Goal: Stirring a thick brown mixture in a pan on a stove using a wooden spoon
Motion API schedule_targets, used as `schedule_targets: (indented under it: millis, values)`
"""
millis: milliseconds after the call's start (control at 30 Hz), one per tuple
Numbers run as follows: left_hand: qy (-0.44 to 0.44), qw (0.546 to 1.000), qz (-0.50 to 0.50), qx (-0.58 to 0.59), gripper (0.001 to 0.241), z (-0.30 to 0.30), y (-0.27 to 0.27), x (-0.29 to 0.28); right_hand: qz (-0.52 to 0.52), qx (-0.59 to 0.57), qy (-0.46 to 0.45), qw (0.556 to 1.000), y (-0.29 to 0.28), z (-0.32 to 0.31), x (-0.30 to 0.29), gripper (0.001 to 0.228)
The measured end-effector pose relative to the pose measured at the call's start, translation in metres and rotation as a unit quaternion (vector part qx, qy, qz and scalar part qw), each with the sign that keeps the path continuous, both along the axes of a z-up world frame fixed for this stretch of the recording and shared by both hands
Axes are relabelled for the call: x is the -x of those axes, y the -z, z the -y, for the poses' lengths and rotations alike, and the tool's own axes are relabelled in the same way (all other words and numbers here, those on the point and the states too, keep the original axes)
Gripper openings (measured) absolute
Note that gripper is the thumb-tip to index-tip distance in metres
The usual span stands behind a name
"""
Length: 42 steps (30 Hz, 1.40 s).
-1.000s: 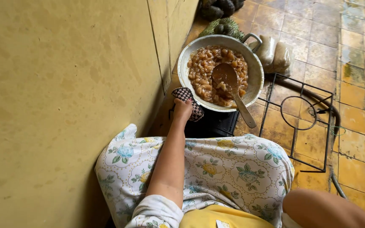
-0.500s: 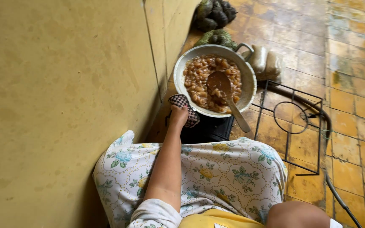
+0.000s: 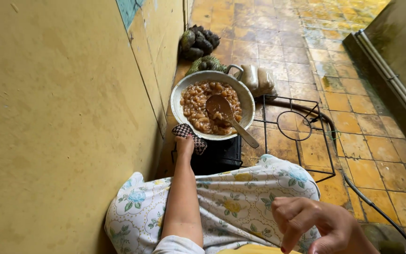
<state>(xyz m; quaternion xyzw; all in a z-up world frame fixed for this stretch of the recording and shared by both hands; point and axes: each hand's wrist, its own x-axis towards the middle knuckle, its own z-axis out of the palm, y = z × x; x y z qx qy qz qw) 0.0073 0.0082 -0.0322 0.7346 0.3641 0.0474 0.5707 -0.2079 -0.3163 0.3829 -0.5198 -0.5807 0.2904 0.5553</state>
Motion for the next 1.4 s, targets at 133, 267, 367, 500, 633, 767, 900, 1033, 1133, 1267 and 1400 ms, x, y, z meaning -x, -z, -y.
schedule_targets:
  millis: [133,267,367,500,633,767,900,1033,1133,1267,1400]
  values:
    - [-0.007,1.000,-0.002,0.021,0.052,0.001,0.010,0.002,0.010,0.020,0.023,0.999,0.011,0.010,0.006,0.066]
    - [-0.004,1.000,0.008,-0.006,0.054,-0.003,0.007,-0.001,0.021,0.050,0.007,0.999,0.002,0.007,0.000,0.049]
    - [-0.005,1.000,0.010,-0.004,0.053,-0.002,0.003,-0.001,0.040,0.037,0.034,0.998,0.025,0.012,-0.014,0.050]
    - [0.000,1.000,-0.002,-0.018,0.056,0.000,-0.003,0.007,0.037,-0.026,0.055,0.997,0.070,0.018,-0.035,0.039]
    - [0.014,0.999,-0.034,-0.031,0.056,-0.002,0.013,0.000,-0.024,0.016,0.135,0.990,0.105,0.035,-0.069,0.023]
    - [0.001,0.998,-0.048,-0.048,0.054,0.003,-0.003,0.008,-0.156,0.038,0.198,0.967,0.126,0.043,-0.109,0.035]
    - [0.006,0.998,-0.060,-0.034,0.052,0.005,-0.016,0.010,-0.151,0.062,0.260,0.952,0.150,0.053,-0.178,0.037]
    - [0.018,0.997,-0.070,-0.013,0.052,0.002,-0.038,0.018,-0.081,0.370,0.441,0.814,0.179,0.024,-0.243,0.042]
    - [0.057,0.995,-0.072,0.024,0.068,0.004,-0.033,0.021,0.076,0.369,0.463,0.802,0.278,0.027,-0.281,0.053]
    - [0.012,0.999,-0.050,-0.009,0.051,0.009,-0.020,0.013,0.087,0.481,0.468,0.736,0.342,0.012,-0.294,0.082]
    - [-0.009,0.998,-0.049,-0.038,0.046,0.014,-0.030,0.014,0.056,0.487,0.468,0.735,0.415,0.026,-0.313,0.072]
